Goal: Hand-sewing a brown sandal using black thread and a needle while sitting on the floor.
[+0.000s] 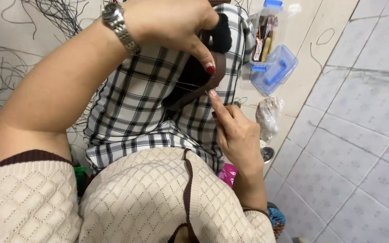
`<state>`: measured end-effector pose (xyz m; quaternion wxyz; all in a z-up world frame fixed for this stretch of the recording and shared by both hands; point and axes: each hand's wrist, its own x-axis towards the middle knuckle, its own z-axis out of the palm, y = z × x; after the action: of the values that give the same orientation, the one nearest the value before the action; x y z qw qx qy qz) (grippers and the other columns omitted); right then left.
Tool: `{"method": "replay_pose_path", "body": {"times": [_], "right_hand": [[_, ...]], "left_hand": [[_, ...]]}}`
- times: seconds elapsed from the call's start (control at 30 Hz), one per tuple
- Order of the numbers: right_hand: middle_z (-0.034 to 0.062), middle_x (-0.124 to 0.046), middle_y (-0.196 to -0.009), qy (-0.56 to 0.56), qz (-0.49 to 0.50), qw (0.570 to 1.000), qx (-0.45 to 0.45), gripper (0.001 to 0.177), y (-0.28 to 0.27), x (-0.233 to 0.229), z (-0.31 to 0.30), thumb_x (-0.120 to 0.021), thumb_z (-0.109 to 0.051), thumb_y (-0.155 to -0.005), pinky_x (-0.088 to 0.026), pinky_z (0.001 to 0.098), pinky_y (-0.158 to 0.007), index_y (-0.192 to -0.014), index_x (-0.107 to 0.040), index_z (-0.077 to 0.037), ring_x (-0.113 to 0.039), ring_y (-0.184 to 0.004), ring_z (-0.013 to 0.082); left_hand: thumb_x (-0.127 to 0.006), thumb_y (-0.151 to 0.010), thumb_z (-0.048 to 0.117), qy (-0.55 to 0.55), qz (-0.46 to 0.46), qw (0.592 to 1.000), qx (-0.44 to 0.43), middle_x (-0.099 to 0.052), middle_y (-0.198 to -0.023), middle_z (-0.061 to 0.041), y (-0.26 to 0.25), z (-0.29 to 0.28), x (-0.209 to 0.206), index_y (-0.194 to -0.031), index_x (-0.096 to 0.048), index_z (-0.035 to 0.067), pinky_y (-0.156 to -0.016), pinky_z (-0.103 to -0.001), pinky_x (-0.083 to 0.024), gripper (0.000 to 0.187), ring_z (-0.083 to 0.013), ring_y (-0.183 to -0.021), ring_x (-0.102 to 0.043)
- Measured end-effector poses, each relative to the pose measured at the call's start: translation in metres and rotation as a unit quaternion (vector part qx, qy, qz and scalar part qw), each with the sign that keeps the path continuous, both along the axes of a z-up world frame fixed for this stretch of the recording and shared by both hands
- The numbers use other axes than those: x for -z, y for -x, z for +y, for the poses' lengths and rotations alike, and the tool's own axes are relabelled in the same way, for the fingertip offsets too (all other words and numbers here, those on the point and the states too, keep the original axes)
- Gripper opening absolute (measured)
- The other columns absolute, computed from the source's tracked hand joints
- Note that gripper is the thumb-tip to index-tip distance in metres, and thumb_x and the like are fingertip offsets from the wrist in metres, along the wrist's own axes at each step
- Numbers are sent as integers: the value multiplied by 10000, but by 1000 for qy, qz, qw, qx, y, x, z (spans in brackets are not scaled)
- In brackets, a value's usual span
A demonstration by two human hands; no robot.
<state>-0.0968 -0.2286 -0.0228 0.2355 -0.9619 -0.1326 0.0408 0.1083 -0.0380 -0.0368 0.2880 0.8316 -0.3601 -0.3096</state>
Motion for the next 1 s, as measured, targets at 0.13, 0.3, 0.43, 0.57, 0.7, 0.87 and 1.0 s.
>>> {"method": "replay_pose_path", "body": {"times": [0.13,0.3,0.43,0.57,0.7,0.87,1.0], "right_hand": [[32,-583,-840,-12,-6,1000,2,552,0,-1,2,-684,53,-934,-412,300,-519,-1440,-588,-146,-495,-585,137],[39,-592,-861,-2,-14,1000,0,568,0,1,1,-701,38,-916,-412,304,-509,-1439,-592,-154,-498,-575,143],[36,-571,-848,19,-9,1000,-3,549,-1,-1,0,-696,9,-931,-398,309,-480,-1443,-593,-162,-486,-549,140],[38,-583,-859,-5,-10,1000,1,549,-1,-2,1,-692,41,-916,-404,298,-480,-1428,-603,-135,-490,-552,131],[49,-599,-883,-19,-3,1000,10,581,-1,1,0,-704,44,-907,-424,309,-489,-1443,-584,-146,-497,-555,136],[69,-619,-947,-63,-8,998,11,519,-4,11,2,-692,22,-943,-454,306,-529,-1431,-589,-122,-545,-611,155],[48,-616,-930,-42,-18,999,-3,628,-4,30,-2,-669,49,-897,-433,299,-489,-1472,-566,-181,-510,-571,130]], "left_hand": [[-914,-797,546,-6,-41,999,1,-604,-537,-46,2,0,6,-687,-611,76,-324,-277,-354,569,-153,-358,-457],[-929,-800,536,15,-54,998,4,-589,-530,-52,1,3,8,-684,-606,44,-321,-304,-359,600,-166,-357,-439],[-937,-789,558,7,-55,998,1,-564,-519,-51,1,3,7,-671,-599,44,-316,-297,-333,626,-159,-354,-414],[-931,-794,582,-6,-57,998,-8,-519,-490,-41,2,3,6,-620,-543,59,-302,-285,-302,674,-150,-345,-376],[-905,-795,592,-26,-62,998,2,-552,-497,-44,-1,6,10,-658,-609,67,-296,-267,-301,618,-141,-341,-402],[-908,-789,416,23,51,998,-26,-686,-780,-92,-14,27,45,-1118,-687,-38,-424,-305,-477,603,-176,-545,-564],[-907,-723,283,100,89,991,6,-740,-1010,-154,-4,38,18,-1236,-685,-6,-530,-284,-562,630,-205,-721,-689]]}}
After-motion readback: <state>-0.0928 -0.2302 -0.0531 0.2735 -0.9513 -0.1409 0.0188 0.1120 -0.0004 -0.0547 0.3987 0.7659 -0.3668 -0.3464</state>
